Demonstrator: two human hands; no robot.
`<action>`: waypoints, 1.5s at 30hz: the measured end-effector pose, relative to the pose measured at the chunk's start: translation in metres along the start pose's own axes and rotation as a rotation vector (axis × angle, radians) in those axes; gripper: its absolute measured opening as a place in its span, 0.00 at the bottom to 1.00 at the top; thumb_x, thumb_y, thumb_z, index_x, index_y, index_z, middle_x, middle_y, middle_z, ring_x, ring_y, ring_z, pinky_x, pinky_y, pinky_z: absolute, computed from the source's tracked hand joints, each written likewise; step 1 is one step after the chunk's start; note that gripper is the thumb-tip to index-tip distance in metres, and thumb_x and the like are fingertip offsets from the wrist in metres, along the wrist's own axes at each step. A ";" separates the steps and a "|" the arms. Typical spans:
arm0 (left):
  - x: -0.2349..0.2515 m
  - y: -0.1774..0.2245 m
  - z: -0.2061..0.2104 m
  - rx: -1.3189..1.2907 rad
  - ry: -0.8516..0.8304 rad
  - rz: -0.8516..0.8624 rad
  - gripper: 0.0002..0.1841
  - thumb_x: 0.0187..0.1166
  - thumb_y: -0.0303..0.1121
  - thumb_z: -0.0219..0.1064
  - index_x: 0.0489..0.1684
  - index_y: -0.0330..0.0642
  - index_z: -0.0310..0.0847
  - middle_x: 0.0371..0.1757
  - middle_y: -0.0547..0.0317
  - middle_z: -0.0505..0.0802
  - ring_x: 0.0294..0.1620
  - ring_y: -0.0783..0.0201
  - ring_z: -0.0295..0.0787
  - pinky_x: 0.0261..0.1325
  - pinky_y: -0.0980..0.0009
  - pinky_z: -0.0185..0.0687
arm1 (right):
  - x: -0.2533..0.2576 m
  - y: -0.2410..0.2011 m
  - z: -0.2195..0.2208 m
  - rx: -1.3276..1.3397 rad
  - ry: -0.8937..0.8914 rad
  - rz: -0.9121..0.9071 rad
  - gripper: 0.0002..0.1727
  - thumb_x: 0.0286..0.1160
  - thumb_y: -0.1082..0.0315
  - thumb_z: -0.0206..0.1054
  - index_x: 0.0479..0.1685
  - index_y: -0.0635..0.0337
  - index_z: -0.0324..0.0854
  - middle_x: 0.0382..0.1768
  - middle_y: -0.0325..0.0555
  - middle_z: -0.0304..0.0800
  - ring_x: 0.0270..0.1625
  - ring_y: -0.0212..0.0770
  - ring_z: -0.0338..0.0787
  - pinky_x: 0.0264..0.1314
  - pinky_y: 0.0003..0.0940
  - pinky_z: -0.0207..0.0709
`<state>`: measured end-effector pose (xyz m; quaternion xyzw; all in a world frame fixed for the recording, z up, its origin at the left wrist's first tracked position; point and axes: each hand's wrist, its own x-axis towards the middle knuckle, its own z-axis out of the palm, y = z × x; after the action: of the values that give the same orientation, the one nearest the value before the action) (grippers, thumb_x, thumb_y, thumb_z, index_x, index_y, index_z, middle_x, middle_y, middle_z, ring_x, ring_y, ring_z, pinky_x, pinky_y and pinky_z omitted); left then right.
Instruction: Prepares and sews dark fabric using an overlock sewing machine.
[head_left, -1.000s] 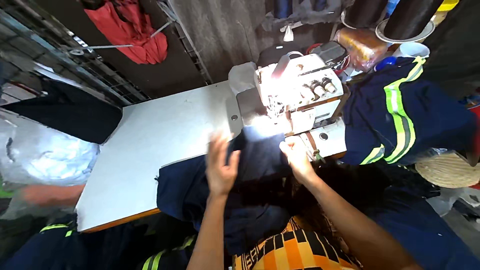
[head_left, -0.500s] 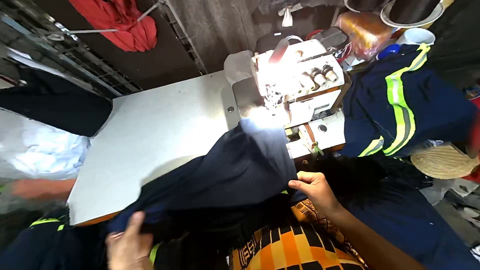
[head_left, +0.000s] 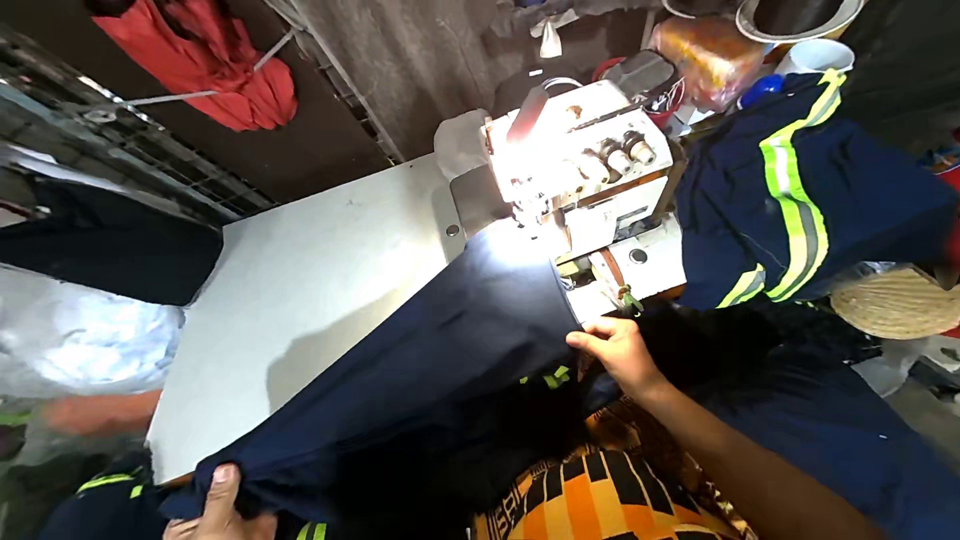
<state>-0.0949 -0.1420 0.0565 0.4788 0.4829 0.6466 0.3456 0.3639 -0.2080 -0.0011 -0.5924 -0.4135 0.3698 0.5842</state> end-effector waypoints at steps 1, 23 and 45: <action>0.006 0.003 0.004 0.004 0.005 0.014 0.08 0.86 0.26 0.55 0.52 0.46 0.77 0.41 0.75 0.97 0.47 0.76 0.95 0.58 0.72 0.91 | 0.011 -0.003 0.002 -0.003 0.012 -0.008 0.12 0.67 0.63 0.79 0.19 0.56 0.86 0.20 0.30 0.85 0.25 0.20 0.80 0.32 0.20 0.76; -0.070 -0.122 0.049 0.093 0.017 -0.471 0.43 0.72 0.40 0.73 0.85 0.36 0.51 0.67 0.57 0.85 0.63 0.70 0.86 0.66 0.64 0.86 | -0.027 0.043 -0.010 -0.016 -0.194 0.145 0.10 0.83 0.66 0.64 0.45 0.63 0.89 0.40 0.38 0.92 0.45 0.23 0.88 0.54 0.24 0.82; 0.031 0.012 0.035 -0.079 -0.153 0.074 0.16 0.66 0.44 0.81 0.49 0.58 0.86 0.46 0.71 0.96 0.50 0.72 0.93 0.59 0.70 0.89 | 0.002 0.002 -0.002 -0.099 0.051 -0.186 0.09 0.77 0.67 0.71 0.32 0.61 0.92 0.30 0.34 0.92 0.35 0.16 0.86 0.43 0.16 0.81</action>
<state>-0.0703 -0.1074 0.0794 0.5303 0.4113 0.6391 0.3757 0.3669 -0.2073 -0.0026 -0.5888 -0.4693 0.2779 0.5966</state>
